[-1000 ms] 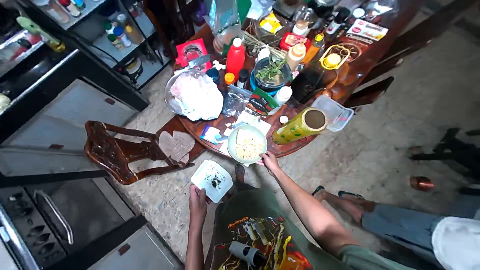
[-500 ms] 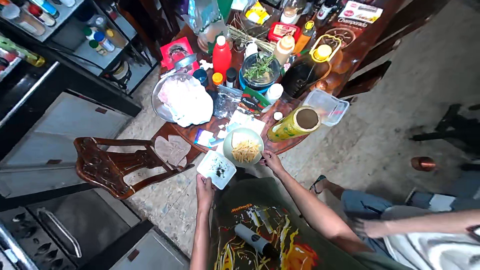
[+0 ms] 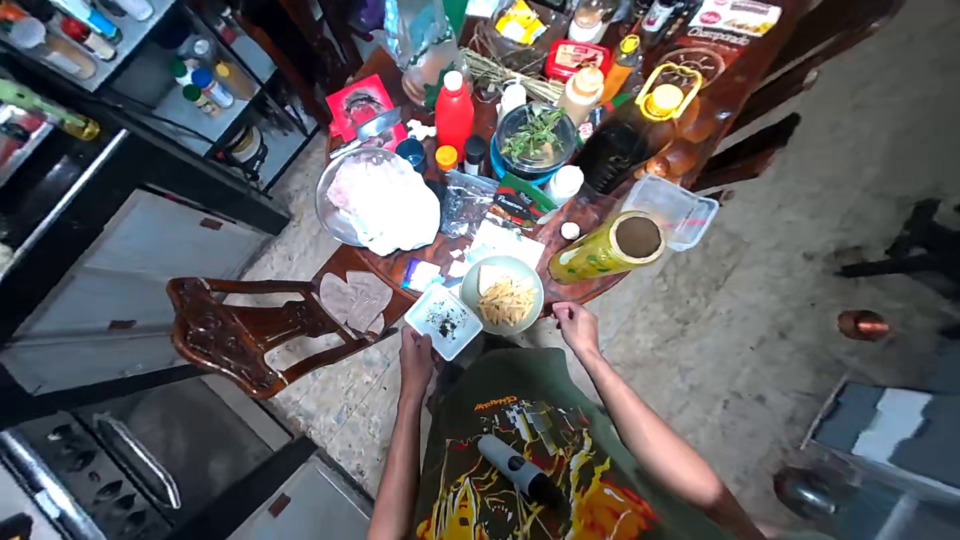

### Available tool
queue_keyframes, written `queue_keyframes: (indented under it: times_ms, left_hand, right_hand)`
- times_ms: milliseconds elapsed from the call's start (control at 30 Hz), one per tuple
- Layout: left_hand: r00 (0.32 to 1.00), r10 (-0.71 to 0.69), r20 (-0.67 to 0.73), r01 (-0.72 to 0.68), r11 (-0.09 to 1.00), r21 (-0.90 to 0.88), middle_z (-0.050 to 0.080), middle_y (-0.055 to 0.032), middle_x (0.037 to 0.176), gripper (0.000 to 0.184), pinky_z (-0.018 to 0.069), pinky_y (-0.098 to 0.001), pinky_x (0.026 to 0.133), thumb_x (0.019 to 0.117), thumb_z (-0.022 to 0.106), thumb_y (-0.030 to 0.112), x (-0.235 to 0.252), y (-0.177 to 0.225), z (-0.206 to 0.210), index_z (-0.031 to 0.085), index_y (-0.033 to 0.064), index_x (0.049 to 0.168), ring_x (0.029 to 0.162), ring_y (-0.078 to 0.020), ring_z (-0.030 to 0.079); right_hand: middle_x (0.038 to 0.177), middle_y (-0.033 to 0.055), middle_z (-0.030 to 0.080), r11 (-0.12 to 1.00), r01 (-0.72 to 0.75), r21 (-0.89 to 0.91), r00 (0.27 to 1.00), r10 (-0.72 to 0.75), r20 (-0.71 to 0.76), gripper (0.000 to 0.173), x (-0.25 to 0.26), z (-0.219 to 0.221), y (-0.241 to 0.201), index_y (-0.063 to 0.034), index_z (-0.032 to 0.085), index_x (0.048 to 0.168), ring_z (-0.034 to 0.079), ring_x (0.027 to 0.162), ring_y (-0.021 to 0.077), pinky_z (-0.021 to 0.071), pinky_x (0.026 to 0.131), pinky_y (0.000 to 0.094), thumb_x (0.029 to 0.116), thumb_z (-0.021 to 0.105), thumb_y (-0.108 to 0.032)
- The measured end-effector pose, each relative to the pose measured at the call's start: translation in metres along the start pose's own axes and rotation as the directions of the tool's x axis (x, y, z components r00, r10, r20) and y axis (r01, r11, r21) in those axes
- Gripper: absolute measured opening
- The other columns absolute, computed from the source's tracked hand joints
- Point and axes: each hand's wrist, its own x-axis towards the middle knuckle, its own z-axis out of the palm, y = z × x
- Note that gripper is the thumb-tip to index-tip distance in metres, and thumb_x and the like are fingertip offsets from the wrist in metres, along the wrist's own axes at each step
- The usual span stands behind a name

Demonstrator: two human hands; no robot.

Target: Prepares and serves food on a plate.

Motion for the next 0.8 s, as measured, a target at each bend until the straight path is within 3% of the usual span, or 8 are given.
queue_keyframes:
  times_ms: [100, 200, 267, 333, 433, 567, 733, 800]
  left_hand:
    - [0.999, -0.003, -0.041, 0.003, 1.0, 0.002, 0.065, -0.0132, 0.086, 0.02, 0.0605, -0.0359, 0.059, 0.1047, 0.047, 0.008, -0.001, 0.006, 0.009, 0.046, -0.0056, 0.119, 0.06, -0.0186, 0.066]
    - [0.992, 0.029, -0.124, -0.028, 1.0, 0.007, 0.067, -0.0132, 0.085, 0.021, 0.0618, -0.0354, 0.06, 0.1045, 0.049, 0.008, -0.011, 0.012, 0.024, 0.047, -0.0057, 0.121, 0.061, -0.0184, 0.068]
    - [0.975, 0.068, -0.21, -0.072, 0.997, -0.009, 0.068, -0.0121, 0.08, 0.022, 0.0615, -0.0354, 0.06, 0.104, 0.05, 0.007, -0.02, 0.014, 0.039, 0.047, -0.0061, 0.121, 0.06, -0.0183, 0.068]
    - [0.943, 0.106, -0.316, -0.135, 0.988, -0.071, 0.066, -0.0118, 0.081, 0.024, 0.0615, -0.0363, 0.061, 0.1036, 0.05, 0.007, -0.03, 0.015, 0.057, 0.046, -0.0073, 0.122, 0.062, -0.0186, 0.068]
    - [0.888, 0.08, -0.454, -0.141, 0.985, -0.102, 0.066, -0.0091, 0.078, 0.025, 0.0612, -0.036, 0.059, 0.1029, 0.05, 0.01, -0.044, 0.021, 0.076, 0.047, -0.006, 0.121, 0.061, -0.017, 0.068]
    - [0.843, 0.025, -0.537, -0.107, 0.987, -0.122, 0.066, -0.0093, 0.077, 0.028, 0.0619, -0.0357, 0.06, 0.1026, 0.052, 0.01, -0.061, 0.024, 0.092, 0.047, -0.0067, 0.124, 0.062, -0.0169, 0.068]
    - [0.795, 0.015, -0.606, -0.145, 0.976, -0.165, 0.067, -0.0101, 0.079, 0.031, 0.0618, -0.0354, 0.059, 0.1026, 0.051, 0.011, -0.075, 0.025, 0.094, 0.045, -0.0076, 0.127, 0.061, -0.0167, 0.068]
    - [0.781, -0.001, -0.625, -0.137, 0.975, -0.172, 0.066, -0.0089, 0.076, 0.033, 0.0616, -0.0356, 0.059, 0.1025, 0.051, 0.012, -0.078, 0.017, 0.092, 0.045, -0.0059, 0.13, 0.06, -0.0166, 0.068]
  right_hand:
    - [0.085, 0.0083, 0.073, 0.977, 0.179, -0.115, 0.984, -0.175, 0.04, 0.043, 0.001, -0.021, -0.031, -0.0057, 0.073, 0.101, 0.07, 0.077, 0.0211, 0.0571, 0.077, 0.0466, 0.1086, 0.047, -0.038]
    - [0.094, 0.0109, 0.073, 0.894, 0.426, -0.14, 0.9, -0.404, 0.164, 0.035, -0.004, -0.039, -0.079, -0.0074, 0.073, 0.112, 0.069, 0.084, 0.0239, 0.0569, 0.081, 0.0465, 0.1075, 0.051, -0.034]
    - [0.101, 0.0086, 0.073, 0.77, 0.632, -0.09, 0.767, -0.606, 0.21, 0.03, -0.012, -0.044, -0.113, -0.0101, 0.074, 0.117, 0.069, 0.081, 0.0179, 0.0586, 0.077, 0.0377, 0.1064, 0.055, -0.031]
    - [0.103, 0.0075, 0.072, 0.596, 0.803, 0.011, 0.58, -0.787, 0.211, 0.025, -0.019, -0.042, -0.144, -0.0091, 0.074, 0.116, 0.068, 0.082, 0.0134, 0.0593, 0.074, 0.0304, 0.1054, 0.058, -0.024]
    - [0.108, 0.0077, 0.071, 0.394, 0.908, 0.14, 0.362, -0.908, 0.212, 0.019, -0.026, -0.042, -0.178, -0.0081, 0.073, 0.116, 0.069, 0.085, 0.0136, 0.0605, 0.073, 0.0304, 0.1025, 0.062, -0.017]
    - [0.115, 0.0072, 0.069, 0.384, 0.906, 0.176, 0.311, -0.888, 0.34, 0.03, -0.029, -0.035, -0.19, -0.0124, 0.071, 0.124, 0.067, 0.083, 0.0148, 0.0592, 0.068, 0.033, 0.1004, 0.069, -0.031]
    - [0.119, 0.005, 0.071, 0.318, 0.927, 0.199, 0.235, -0.906, 0.354, 0.026, -0.035, -0.023, -0.183, -0.0141, 0.073, 0.124, 0.07, 0.097, 0.0141, 0.0614, 0.082, 0.0328, 0.1035, 0.063, -0.025]
    - [0.126, 0.0037, 0.069, 0.368, 0.898, 0.241, 0.276, -0.898, 0.342, 0.031, -0.032, -0.019, -0.179, -0.0153, 0.073, 0.125, 0.067, 0.109, 0.0173, 0.058, 0.09, 0.038, 0.1033, 0.062, -0.036]
